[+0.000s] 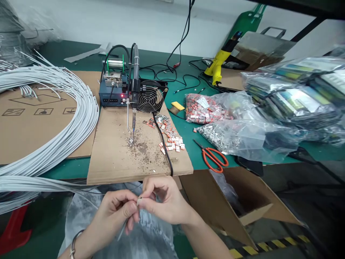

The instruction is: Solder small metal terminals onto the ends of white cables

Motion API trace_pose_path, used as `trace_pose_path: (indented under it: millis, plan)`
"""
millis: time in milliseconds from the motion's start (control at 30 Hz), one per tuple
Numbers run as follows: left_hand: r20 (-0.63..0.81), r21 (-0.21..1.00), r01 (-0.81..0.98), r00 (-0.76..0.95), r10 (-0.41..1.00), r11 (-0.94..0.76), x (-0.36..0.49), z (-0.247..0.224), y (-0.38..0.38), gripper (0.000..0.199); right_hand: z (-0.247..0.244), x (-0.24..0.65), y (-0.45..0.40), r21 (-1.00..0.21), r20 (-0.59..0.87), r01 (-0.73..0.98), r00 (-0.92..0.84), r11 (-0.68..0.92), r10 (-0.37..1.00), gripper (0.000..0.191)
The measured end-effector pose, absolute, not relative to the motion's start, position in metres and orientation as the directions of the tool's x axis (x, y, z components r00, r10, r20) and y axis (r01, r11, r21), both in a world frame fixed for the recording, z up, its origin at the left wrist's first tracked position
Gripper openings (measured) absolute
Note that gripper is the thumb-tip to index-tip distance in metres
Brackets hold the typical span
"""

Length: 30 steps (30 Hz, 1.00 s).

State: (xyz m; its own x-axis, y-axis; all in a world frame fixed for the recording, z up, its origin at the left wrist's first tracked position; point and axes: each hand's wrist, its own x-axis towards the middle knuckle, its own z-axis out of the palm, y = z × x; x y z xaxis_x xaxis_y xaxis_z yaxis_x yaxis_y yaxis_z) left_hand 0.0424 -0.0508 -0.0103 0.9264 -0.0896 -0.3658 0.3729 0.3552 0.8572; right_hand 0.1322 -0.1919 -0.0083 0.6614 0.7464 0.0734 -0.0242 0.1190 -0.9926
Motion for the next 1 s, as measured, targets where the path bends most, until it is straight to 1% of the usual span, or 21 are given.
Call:
trace_pose_path:
  millis: [100, 200, 267, 300, 367, 433, 467, 567, 633, 667, 700, 733, 767, 800, 867, 933, 1000]
  plan:
    - [-0.325, 0.889, 0.308, 0.946, -0.008, 0.338, 0.04, -0.01, -0.052, 0.035, -0.01, 0.131, -0.19, -0.986, 0.124, 0.004, 0.683, 0.167, 0.719, 0.017]
    - [-0.228, 0.951, 0.196, 0.967, 0.113, 0.241, 0.037, -0.012, -0.052, 0.021, -0.011, 0.131, -0.188, -0.982, 0.16, 0.041, 0.7, 0.185, 0.696, 0.017]
    - [-0.229, 0.947, 0.183, 0.96, 0.158, 0.264, 0.037, -0.014, -0.053, 0.018, -0.011, 0.127, -0.186, -0.979, 0.177, 0.061, 0.722, 0.194, 0.669, 0.018]
    - [-0.267, 0.922, 0.21, 0.954, 0.14, 0.325, 0.037, -0.015, -0.053, 0.021, -0.011, 0.124, -0.185, -0.977, 0.197, 0.096, 0.742, 0.189, 0.641, 0.019]
    - [-0.36, 0.818, 0.303, 0.933, 0.025, 0.489, 0.038, -0.016, -0.054, 0.031, -0.01, 0.116, -0.182, -0.963, 0.267, 0.232, 0.785, 0.134, 0.558, 0.017]
    - [-0.4, 0.716, 0.37, 0.912, -0.086, 0.591, 0.04, -0.016, -0.056, 0.039, -0.01, 0.107, -0.178, -0.909, 0.386, 0.414, 0.796, 0.046, 0.466, 0.015]
    - [-0.399, 0.695, 0.377, 0.911, -0.108, 0.613, 0.041, -0.016, -0.056, 0.04, -0.01, 0.102, -0.177, -0.864, 0.459, 0.504, 0.782, 0.006, 0.422, 0.014]
    - [-0.365, 0.727, 0.337, 0.928, -0.08, 0.599, 0.043, -0.014, -0.057, 0.04, -0.01, 0.092, -0.173, -0.712, 0.634, 0.694, 0.701, -0.108, 0.327, 0.014]
    - [-0.354, 0.752, 0.32, 0.934, -0.057, 0.577, 0.043, -0.013, -0.056, 0.039, -0.01, 0.089, -0.174, -0.632, 0.687, 0.756, 0.649, -0.173, 0.327, 0.016]
    - [-0.352, 0.76, 0.316, 0.935, -0.048, 0.568, 0.043, -0.012, -0.054, 0.039, -0.01, 0.09, -0.175, -0.605, 0.695, 0.774, 0.628, -0.187, 0.349, 0.017]
    - [-0.352, 0.769, 0.314, 0.935, -0.043, 0.557, 0.043, -0.011, -0.053, 0.039, -0.009, 0.092, -0.178, -0.598, 0.692, 0.781, 0.615, -0.179, 0.378, 0.019]
    - [-0.348, 0.779, 0.317, 0.936, -0.047, 0.541, 0.042, -0.01, -0.051, 0.038, -0.008, 0.095, -0.181, -0.619, 0.673, 0.771, 0.619, -0.148, 0.405, 0.02]
    - [-0.343, 0.792, 0.324, 0.937, -0.062, 0.518, 0.042, -0.009, -0.05, 0.038, -0.007, 0.098, -0.184, -0.673, 0.631, 0.732, 0.643, -0.106, 0.433, 0.02]
    - [-0.341, 0.805, 0.337, 0.936, -0.085, 0.488, 0.041, -0.008, -0.048, 0.038, -0.005, 0.103, -0.188, -0.748, 0.565, 0.661, 0.679, -0.057, 0.468, 0.019]
    - [-0.343, 0.833, 0.37, 0.929, -0.143, 0.41, 0.039, -0.007, -0.046, 0.04, -0.002, 0.112, -0.194, -0.889, 0.385, 0.458, 0.727, 0.017, 0.569, 0.014]
    - [-0.342, 0.868, 0.385, 0.922, -0.183, 0.314, 0.037, -0.006, -0.043, 0.044, 0.005, 0.121, -0.199, -0.95, 0.236, 0.312, 0.693, 0.011, 0.681, 0.008]
    - [-0.345, 0.899, 0.383, 0.918, -0.196, 0.21, 0.035, -0.004, -0.041, 0.047, 0.015, 0.13, -0.201, -0.954, 0.144, 0.295, 0.61, -0.055, 0.779, 0.005]
